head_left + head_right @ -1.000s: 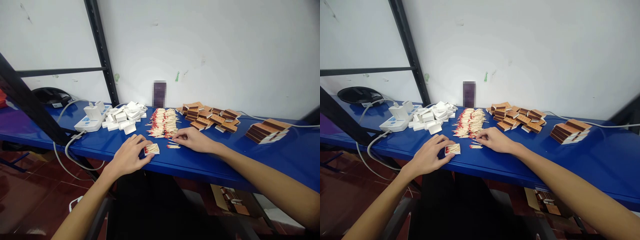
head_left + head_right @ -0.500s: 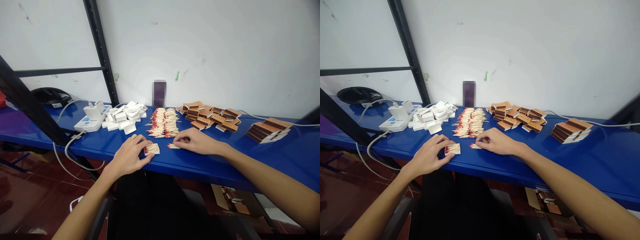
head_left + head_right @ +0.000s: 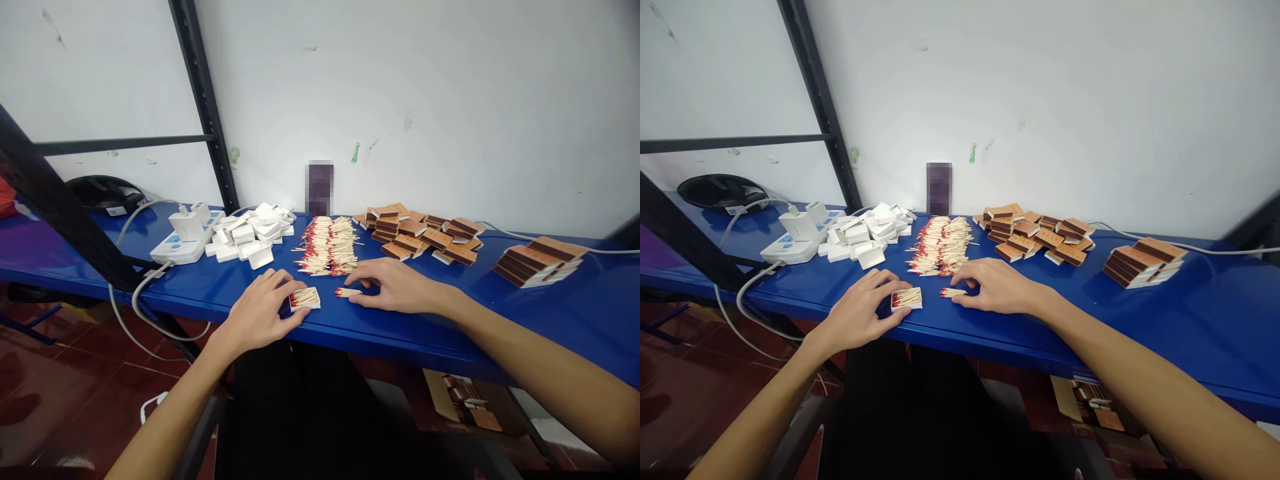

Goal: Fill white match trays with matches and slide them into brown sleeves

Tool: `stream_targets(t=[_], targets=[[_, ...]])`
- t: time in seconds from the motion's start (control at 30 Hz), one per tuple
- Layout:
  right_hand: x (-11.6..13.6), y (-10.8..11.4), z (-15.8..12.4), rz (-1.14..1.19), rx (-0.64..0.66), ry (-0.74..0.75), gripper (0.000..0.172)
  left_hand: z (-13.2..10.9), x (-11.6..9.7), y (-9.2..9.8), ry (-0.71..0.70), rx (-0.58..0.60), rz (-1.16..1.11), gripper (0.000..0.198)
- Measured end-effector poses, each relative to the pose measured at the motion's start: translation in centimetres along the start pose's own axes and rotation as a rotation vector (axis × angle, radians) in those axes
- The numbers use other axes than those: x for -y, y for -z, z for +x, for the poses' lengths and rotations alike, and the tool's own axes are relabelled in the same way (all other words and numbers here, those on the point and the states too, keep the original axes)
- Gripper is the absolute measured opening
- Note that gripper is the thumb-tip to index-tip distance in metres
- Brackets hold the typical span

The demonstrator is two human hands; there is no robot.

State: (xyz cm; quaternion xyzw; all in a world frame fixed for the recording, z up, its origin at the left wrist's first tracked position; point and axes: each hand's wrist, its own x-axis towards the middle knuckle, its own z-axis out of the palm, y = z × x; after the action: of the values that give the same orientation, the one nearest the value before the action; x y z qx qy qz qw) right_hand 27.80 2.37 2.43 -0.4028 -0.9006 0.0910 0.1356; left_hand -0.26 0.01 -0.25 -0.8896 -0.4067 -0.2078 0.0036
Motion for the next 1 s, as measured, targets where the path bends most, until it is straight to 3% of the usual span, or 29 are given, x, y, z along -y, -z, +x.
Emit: stream_targets(t=[0.23,0.47,0.73,1.0], targets=[[0.0,1.0,0.8,0.286,0.211,-0.174,0.04,0.0,-0.1,0.1,-0.008,0.005,-0.003,0.036],[0.6,2.0,3.2,0.269,0.436,-0.178,0.038,-0.1,-0.1,0.1,-0.022,-0.026,-0.009,0.035],[1.8,2.4,3.7,0.054,0.471,-0.091,0.03,-0.1,-0.2,0.2,-0.015,-0.012,-0.013,0.035],[1.3,1.5,3.1,-0.087,0.39,0.033,0.033,-0.1,-0.2,0.2,-0.021,-0.009,-0.013,0.036]])
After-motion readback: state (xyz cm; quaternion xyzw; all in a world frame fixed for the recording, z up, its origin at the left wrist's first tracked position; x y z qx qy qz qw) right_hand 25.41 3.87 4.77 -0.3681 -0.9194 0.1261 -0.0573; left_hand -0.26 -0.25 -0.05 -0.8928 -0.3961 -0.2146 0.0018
